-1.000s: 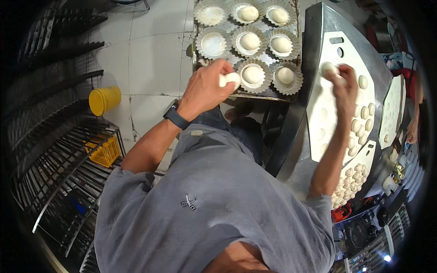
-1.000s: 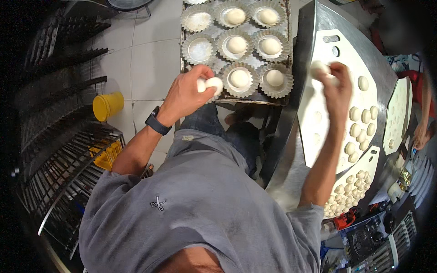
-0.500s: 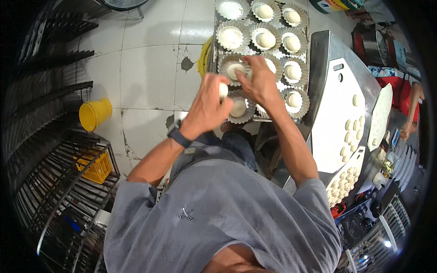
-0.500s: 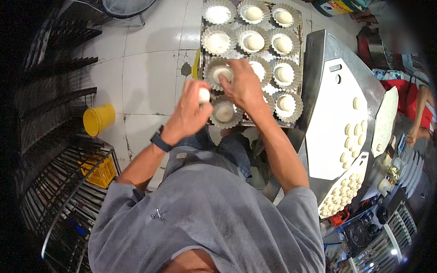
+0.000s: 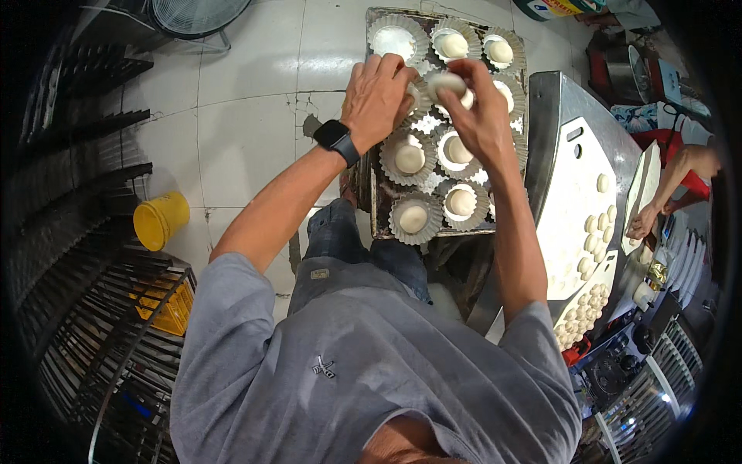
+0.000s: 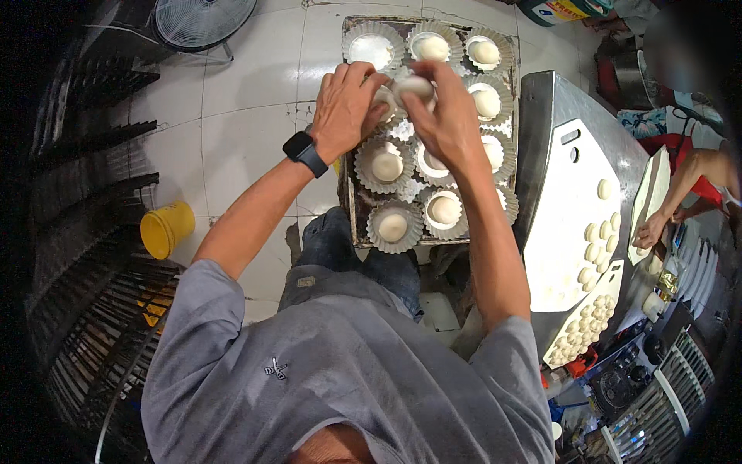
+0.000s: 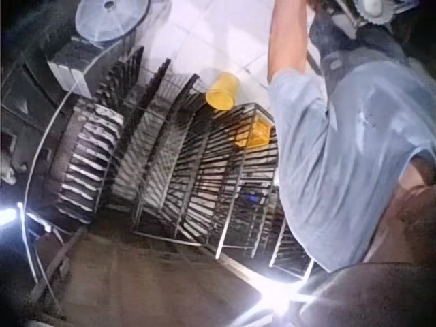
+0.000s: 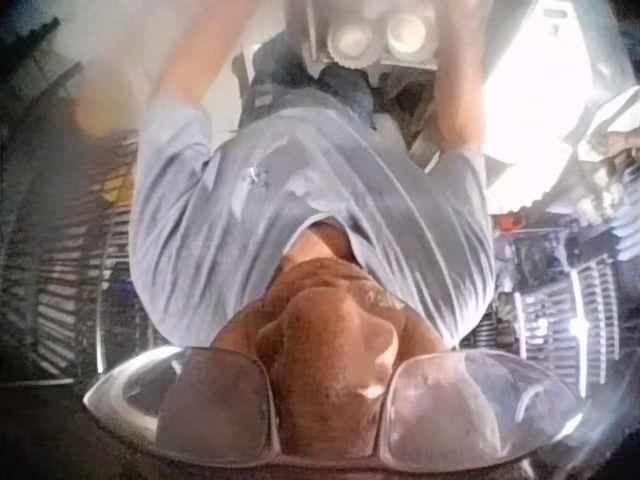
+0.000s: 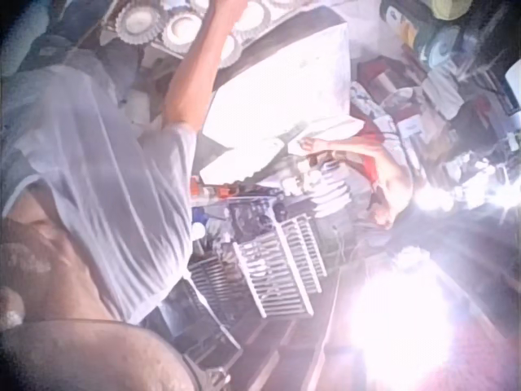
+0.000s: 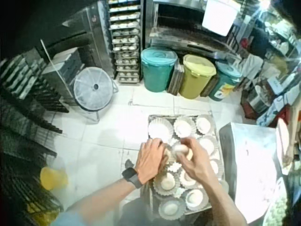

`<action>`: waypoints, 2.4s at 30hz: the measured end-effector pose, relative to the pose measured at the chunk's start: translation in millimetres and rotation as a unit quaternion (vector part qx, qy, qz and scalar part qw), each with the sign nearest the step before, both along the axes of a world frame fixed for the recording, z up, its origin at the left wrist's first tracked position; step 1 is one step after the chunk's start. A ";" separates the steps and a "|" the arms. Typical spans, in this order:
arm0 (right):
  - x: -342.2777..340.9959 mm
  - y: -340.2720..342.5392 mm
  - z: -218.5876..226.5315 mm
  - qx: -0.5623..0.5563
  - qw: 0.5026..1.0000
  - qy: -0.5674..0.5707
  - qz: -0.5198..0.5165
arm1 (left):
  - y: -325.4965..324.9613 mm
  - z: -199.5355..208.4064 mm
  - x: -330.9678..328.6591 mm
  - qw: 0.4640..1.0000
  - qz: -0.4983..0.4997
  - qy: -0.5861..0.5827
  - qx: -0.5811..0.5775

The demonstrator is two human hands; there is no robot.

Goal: The person places small portions of dough into paper liners on a tray, carries the tray to a rack, and then operates a dough dividing and rounding machine by placing a large piece of dough inside and pulling a lever.

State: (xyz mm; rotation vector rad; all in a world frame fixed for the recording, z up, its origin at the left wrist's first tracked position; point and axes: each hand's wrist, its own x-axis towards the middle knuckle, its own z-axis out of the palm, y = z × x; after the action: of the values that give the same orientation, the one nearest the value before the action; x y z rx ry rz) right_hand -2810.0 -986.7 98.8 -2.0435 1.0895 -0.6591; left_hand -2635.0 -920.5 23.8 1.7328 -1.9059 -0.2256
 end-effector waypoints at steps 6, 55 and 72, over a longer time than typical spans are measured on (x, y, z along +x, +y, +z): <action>74.7 -75.7 -75.4 -0.251 0.951 0.165 0.068 | 68.0 8.1 1.9 0.985 0.106 0.136 0.007; -165.0 166.9 -4.0 0.063 0.911 -0.159 -0.375 | 222.0 -29.3 -17.3 0.924 0.188 0.276 -0.189; 278.6 59.5 -78.2 0.268 0.938 -0.170 -0.138 | 285.4 -9.7 347.2 0.717 0.449 0.522 -0.105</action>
State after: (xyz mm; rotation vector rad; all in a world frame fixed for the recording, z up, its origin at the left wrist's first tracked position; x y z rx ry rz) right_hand -2531.4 -927.3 20.6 -1.2729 1.1977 -0.7246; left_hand -2287.8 -635.1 14.1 1.5951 -0.1903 -0.4476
